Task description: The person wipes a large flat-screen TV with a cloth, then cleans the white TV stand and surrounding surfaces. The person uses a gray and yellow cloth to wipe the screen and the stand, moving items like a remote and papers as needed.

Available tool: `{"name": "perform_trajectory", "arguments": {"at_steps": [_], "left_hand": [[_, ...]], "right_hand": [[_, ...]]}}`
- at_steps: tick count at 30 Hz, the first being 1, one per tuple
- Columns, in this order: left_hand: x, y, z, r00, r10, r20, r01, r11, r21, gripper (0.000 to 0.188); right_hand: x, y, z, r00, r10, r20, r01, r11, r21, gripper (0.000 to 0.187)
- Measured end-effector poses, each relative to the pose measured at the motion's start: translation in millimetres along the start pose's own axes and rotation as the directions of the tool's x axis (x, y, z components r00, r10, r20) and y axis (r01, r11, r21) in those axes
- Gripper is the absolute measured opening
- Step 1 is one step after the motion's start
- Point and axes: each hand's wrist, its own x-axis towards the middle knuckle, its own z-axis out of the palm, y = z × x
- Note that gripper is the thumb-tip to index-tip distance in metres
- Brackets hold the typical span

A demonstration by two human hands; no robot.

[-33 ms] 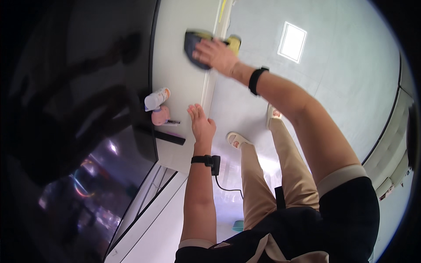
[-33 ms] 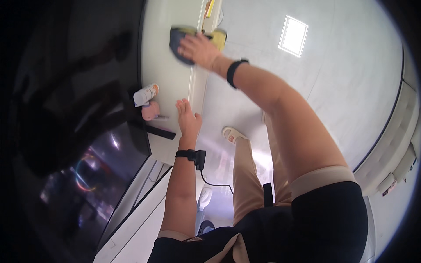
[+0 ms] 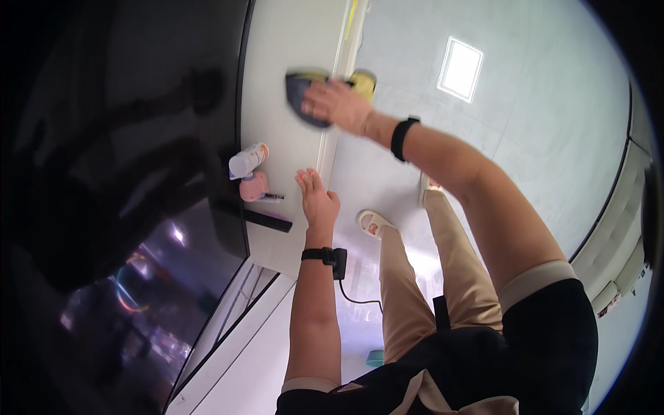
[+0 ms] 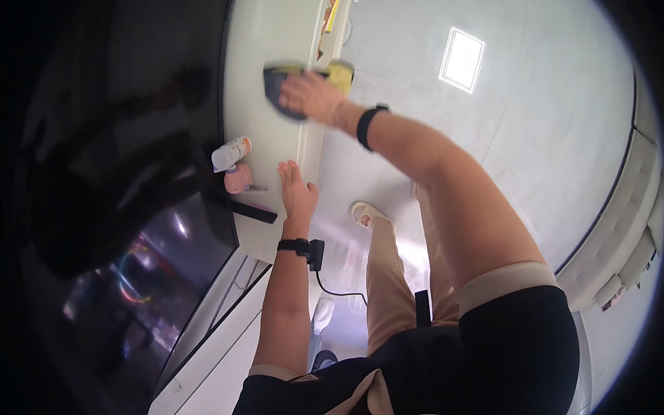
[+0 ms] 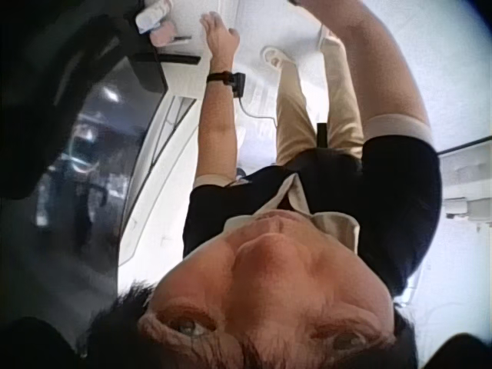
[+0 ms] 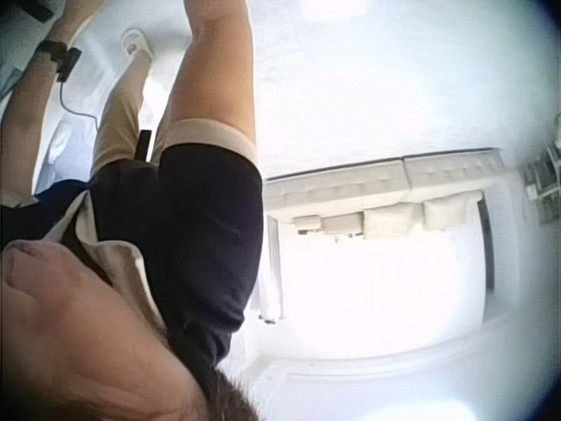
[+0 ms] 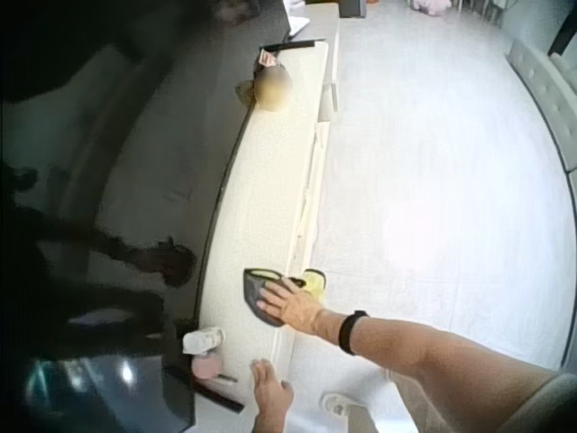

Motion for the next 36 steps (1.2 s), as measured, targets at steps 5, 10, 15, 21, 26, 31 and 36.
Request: {"name": "perform_trajectory", "arguments": {"at_steps": [5, 10, 15, 21, 26, 31, 36], "left_hand": [[2.9, -3.8, 2.1, 0.999, -0.019, 0.044, 0.019, 1.0, 0.004, 0.073], [12.0, 0.1, -13.6, 0.992, -0.069, 0.106, 0.067, 0.998, 0.016, 0.065], [77.6, 25.2, -80.5, 0.784, -0.211, 0.583, 0.177, 0.977, 0.116, 0.05], [187.9, 100.8, -135.9, 0.998, -0.001, 0.062, 0.016, 0.97, -0.244, 0.052], [260.4, 161.4, -118.8, 0.988, 0.128, 0.089, -0.108, 0.973, -0.203, 0.074], [319.3, 174.8, -86.7, 0.982, 0.179, 0.055, -0.172, 0.978, -0.116, 0.078], [353.8, 180.8, -86.7, 0.978, 0.204, 0.037, -0.199, 0.975, -0.096, 0.081]], "right_hand": [[-16.6, -31.7, 28.2, 0.938, -0.329, 0.107, 0.315, 0.94, 0.13, 0.059], [15.4, 63.7, 10.3, 0.982, -0.158, 0.108, 0.153, 0.987, 0.051, 0.068], [46.0, 168.8, -29.8, 0.993, 0.038, 0.115, -0.03, 0.997, -0.074, 0.074], [69.3, 250.7, -74.6, 0.962, 0.172, 0.21, -0.162, 0.985, -0.066, 0.075], [71.7, 287.4, -60.3, 0.942, 0.178, 0.284, -0.206, 0.976, 0.07, 0.071], [67.8, 292.7, -3.4, 0.985, 0.172, 0.022, -0.172, 0.985, 0.003, 0.063], [67.4, 299.8, -2.5, 0.997, 0.074, 0.01, -0.075, 0.992, 0.099, 0.056]]}}
